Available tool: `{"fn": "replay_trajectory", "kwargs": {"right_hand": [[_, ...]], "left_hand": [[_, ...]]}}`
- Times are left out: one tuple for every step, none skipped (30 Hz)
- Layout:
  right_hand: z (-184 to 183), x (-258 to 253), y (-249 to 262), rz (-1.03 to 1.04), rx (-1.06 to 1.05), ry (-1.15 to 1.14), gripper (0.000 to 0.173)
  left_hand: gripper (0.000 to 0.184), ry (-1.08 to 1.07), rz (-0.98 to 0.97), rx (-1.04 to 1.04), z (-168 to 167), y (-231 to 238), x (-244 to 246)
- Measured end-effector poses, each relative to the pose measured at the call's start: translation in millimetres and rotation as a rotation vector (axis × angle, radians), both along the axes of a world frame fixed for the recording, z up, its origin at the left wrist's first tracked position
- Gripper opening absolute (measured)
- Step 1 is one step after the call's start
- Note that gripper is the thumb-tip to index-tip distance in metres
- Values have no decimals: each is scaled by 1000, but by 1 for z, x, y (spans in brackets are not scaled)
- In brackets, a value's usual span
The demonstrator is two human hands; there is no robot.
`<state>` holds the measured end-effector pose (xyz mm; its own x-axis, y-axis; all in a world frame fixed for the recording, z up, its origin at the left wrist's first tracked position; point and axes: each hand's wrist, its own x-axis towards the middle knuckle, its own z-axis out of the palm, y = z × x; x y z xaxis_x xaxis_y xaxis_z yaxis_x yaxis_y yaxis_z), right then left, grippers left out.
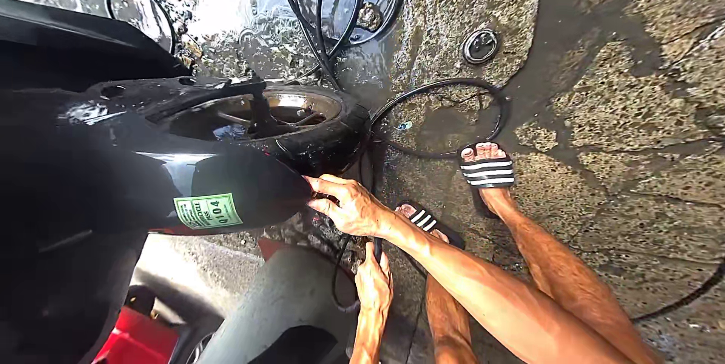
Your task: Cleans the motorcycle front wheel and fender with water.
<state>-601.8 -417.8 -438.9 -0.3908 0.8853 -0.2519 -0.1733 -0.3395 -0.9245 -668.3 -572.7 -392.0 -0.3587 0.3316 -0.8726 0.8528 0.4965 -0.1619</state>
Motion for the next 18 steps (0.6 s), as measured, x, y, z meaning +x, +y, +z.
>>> {"fn": "replay_trajectory", "kwargs": {"right_hand": [[-1, 1, 1, -7, -3, 8, 37], [-2, 2, 1, -11, -1, 17, 38], [-3, 3, 2, -15, 10, 23, 38], [-5, 4, 3, -20, 20, 29, 39], [-7, 5, 5, -26, 27, 33, 39], [-7, 6, 7, -20, 25, 38, 39], [-7, 8, 9, -13, 21, 44, 40], [-6, 10, 12, -3, 20, 55, 40], [-6, 12, 15, 4, 26, 75, 40], [-7, 15, 18, 6, 31, 109, 39], [-9, 18, 21, 21, 28, 159, 39], [-11, 21, 24, 44, 12, 216, 40], [-13, 24, 26, 78, -7, 265, 41], [-17, 27, 29, 123, -15, 307, 42], [-20, 29, 30, 166, -23, 346, 44], [-23, 30, 32, 209, -37, 378, 45], [-25, 32, 34, 251, -55, 397, 45], [-27, 33, 35, 267, -76, 418, 46]], "left_hand": [[40, -20, 14, -10, 0, 1, 0], [39, -49, 34, -23, 1, 2, -1], [39, -89, 53, -28, 1, 2, -2], [38, -126, 69, -24, 1, 3, -4], [37, -150, 79, -23, 1, 4, -4], [37, -160, 82, -22, 2, 4, -3], [37, -158, 82, -23, 3, 6, -2], [37, -149, 81, -19, 3, 7, 0], [37, -137, 78, -14, 3, 9, 3], [37, -127, 74, -8, 2, 10, 6], [38, -130, 66, 1, 1, 10, 8], [38, -153, 43, 2, 0, 11, 9], [40, -195, -2, -27, 4, 15, 8], [44, -244, -62, -94, 13, 26, 6], [47, -279, -139, -174, 30, 43, 2], [46, -302, -219, -187, 54, 61, -2], [44, -313, -292, -93, 83, 79, -8], [41, -304, -354, 92, 111, 96, -15]]}}
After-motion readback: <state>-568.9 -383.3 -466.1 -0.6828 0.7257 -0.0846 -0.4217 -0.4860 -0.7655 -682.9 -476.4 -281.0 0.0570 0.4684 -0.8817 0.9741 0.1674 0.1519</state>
